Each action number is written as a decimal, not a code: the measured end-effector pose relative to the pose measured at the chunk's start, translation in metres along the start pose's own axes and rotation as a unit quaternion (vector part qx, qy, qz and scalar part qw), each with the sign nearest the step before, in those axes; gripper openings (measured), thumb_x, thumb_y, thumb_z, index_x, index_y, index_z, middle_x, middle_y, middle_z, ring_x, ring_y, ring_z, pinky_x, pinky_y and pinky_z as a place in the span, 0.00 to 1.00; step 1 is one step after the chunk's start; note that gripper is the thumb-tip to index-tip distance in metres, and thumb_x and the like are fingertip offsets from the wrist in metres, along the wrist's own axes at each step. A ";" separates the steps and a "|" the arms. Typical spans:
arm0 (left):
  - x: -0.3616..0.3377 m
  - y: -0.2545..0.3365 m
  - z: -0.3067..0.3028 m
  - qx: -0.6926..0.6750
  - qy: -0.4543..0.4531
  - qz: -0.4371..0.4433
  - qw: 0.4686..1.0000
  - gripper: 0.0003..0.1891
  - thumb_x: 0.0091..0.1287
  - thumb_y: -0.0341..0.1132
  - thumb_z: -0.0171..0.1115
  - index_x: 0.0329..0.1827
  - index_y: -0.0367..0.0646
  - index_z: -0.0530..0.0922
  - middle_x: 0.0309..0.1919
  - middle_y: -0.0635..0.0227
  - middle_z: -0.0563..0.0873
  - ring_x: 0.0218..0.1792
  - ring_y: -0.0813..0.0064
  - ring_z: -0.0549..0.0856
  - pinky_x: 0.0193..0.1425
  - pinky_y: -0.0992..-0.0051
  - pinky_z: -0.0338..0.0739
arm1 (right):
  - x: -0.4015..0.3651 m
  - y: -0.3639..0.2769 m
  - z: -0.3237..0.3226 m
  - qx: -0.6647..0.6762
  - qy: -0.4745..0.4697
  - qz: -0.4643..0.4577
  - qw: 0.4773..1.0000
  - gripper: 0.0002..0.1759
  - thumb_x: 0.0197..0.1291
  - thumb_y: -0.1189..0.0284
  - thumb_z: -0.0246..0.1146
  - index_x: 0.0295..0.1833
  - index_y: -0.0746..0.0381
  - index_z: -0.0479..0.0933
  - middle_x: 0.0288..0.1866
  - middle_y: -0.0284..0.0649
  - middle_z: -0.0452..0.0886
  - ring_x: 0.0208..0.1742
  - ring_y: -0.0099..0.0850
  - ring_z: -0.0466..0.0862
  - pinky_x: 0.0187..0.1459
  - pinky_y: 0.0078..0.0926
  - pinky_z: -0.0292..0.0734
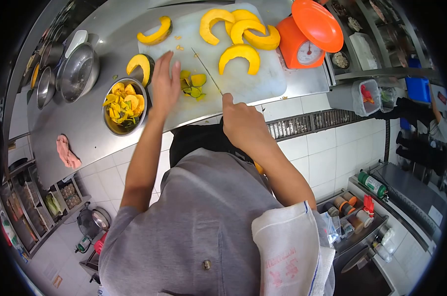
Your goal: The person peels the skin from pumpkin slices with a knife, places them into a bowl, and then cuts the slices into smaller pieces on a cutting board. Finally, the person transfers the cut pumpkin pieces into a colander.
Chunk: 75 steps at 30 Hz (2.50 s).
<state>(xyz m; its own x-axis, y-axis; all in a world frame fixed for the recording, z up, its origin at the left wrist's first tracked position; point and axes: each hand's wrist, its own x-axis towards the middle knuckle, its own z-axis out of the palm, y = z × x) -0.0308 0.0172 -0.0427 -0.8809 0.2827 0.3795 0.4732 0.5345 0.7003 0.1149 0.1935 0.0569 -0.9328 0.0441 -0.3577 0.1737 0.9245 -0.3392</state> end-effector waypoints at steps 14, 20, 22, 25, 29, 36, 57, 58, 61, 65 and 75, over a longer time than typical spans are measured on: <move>0.002 -0.009 -0.011 -0.069 -0.074 0.051 0.994 0.11 0.73 0.34 0.59 0.46 0.33 0.84 0.41 0.53 0.87 0.43 0.52 0.86 0.52 0.62 0.79 | 0.002 0.023 0.027 0.043 0.016 0.012 0.999 0.22 0.61 0.76 0.59 0.61 0.69 0.68 0.29 0.58 0.83 0.34 0.56 0.87 0.35 0.53 0.81; -0.034 -0.005 -0.025 -0.030 0.096 -0.052 0.994 0.15 0.77 0.37 0.56 0.52 0.31 0.81 0.45 0.57 0.84 0.48 0.68 0.82 0.58 0.70 0.74 | 0.012 0.014 0.038 -0.045 0.053 -0.073 0.995 0.22 0.62 0.77 0.56 0.63 0.67 0.70 0.30 0.51 0.84 0.32 0.48 0.88 0.32 0.44 0.83; -0.048 -0.006 -0.022 -0.015 0.114 -0.012 0.993 0.15 0.77 0.37 0.56 0.55 0.32 0.79 0.47 0.56 0.81 0.50 0.65 0.80 0.61 0.68 0.73 | 0.018 0.020 0.028 -0.059 0.075 -0.103 0.990 0.20 0.63 0.76 0.56 0.61 0.65 0.72 0.30 0.50 0.84 0.32 0.46 0.88 0.31 0.42 0.83; -0.063 0.000 -0.020 -0.007 0.110 -0.027 0.994 0.14 0.75 0.35 0.56 0.56 0.32 0.77 0.50 0.49 0.79 0.52 0.53 0.79 0.61 0.61 0.72 | 0.050 0.024 0.007 -0.072 0.103 -0.058 0.990 0.17 0.62 0.76 0.57 0.57 0.64 0.74 0.29 0.47 0.84 0.32 0.44 0.88 0.31 0.41 0.83; -0.069 0.007 -0.021 0.010 0.107 -0.023 0.994 0.15 0.75 0.35 0.57 0.56 0.32 0.77 0.51 0.49 0.79 0.54 0.52 0.78 0.63 0.60 0.70 | 0.074 0.033 0.004 -0.093 0.122 -0.120 0.981 0.20 0.63 0.75 0.54 0.62 0.60 0.73 0.27 0.49 0.83 0.31 0.48 0.87 0.30 0.45 0.81; -0.073 0.006 -0.023 0.025 0.104 -0.031 0.994 0.16 0.75 0.35 0.56 0.60 0.32 0.75 0.55 0.48 0.77 0.58 0.51 0.76 0.66 0.59 0.69 | 0.019 0.062 0.005 -0.059 0.027 -0.147 0.987 0.18 0.63 0.75 0.56 0.59 0.55 0.75 0.27 0.51 0.82 0.31 0.47 0.86 0.35 0.46 0.80; -0.038 0.011 0.043 0.093 0.029 -0.099 0.990 0.24 0.77 0.30 0.47 0.72 0.24 0.65 0.76 0.38 0.60 0.78 0.45 0.60 0.81 0.62 0.55 | 0.039 0.000 0.089 0.538 -0.191 0.025 0.821 0.09 0.77 0.69 0.49 0.52 0.64 0.67 0.24 0.42 0.78 0.14 0.23 0.72 0.16 0.24 0.72; -0.038 0.011 0.043 0.100 0.035 -0.105 0.989 0.24 0.77 0.30 0.47 0.72 0.24 0.65 0.76 0.38 0.60 0.78 0.45 0.60 0.81 0.62 0.55 | 0.039 -0.002 0.088 0.535 -0.200 0.018 0.821 0.09 0.77 0.69 0.49 0.52 0.64 0.67 0.24 0.42 0.78 0.14 0.23 0.72 0.16 0.24 0.72; -0.036 0.014 0.031 0.099 0.062 -0.101 0.988 0.23 0.77 0.29 0.47 0.71 0.24 0.66 0.76 0.38 0.62 0.77 0.45 0.63 0.79 0.62 0.58 | 0.036 -0.012 0.079 0.540 -0.204 0.010 0.816 0.10 0.77 0.68 0.48 0.51 0.64 0.65 0.23 0.40 0.77 0.16 0.25 0.74 0.17 0.26 0.74; -0.027 0.022 -0.006 0.053 0.102 -0.098 0.989 0.24 0.75 0.26 0.48 0.72 0.24 0.64 0.76 0.37 0.60 0.77 0.42 0.60 0.81 0.59 0.55 | 0.037 -0.034 0.058 0.519 -0.197 -0.014 0.832 0.07 0.77 0.70 0.49 0.49 0.63 0.67 0.25 0.40 0.78 0.14 0.22 0.72 0.16 0.24 0.70; -0.065 -0.071 -0.109 0.263 0.249 -0.228 0.904 0.22 0.78 0.34 0.47 0.68 0.26 0.71 0.72 0.39 0.69 0.76 0.44 0.64 0.80 0.57 0.55 | 0.060 -0.092 0.059 0.404 -0.187 -0.202 0.872 0.08 0.72 0.70 0.53 0.48 0.64 0.66 0.25 0.55 0.79 0.27 0.55 0.81 0.31 0.51 0.73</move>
<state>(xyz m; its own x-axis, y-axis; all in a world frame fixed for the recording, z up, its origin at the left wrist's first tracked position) -0.0068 -0.1260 -0.0515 -0.8106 -0.3864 0.4401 -0.1223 0.8466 0.5180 0.0612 0.0884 0.0153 -0.8277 -0.4896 -0.2741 0.1611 0.2605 -0.9519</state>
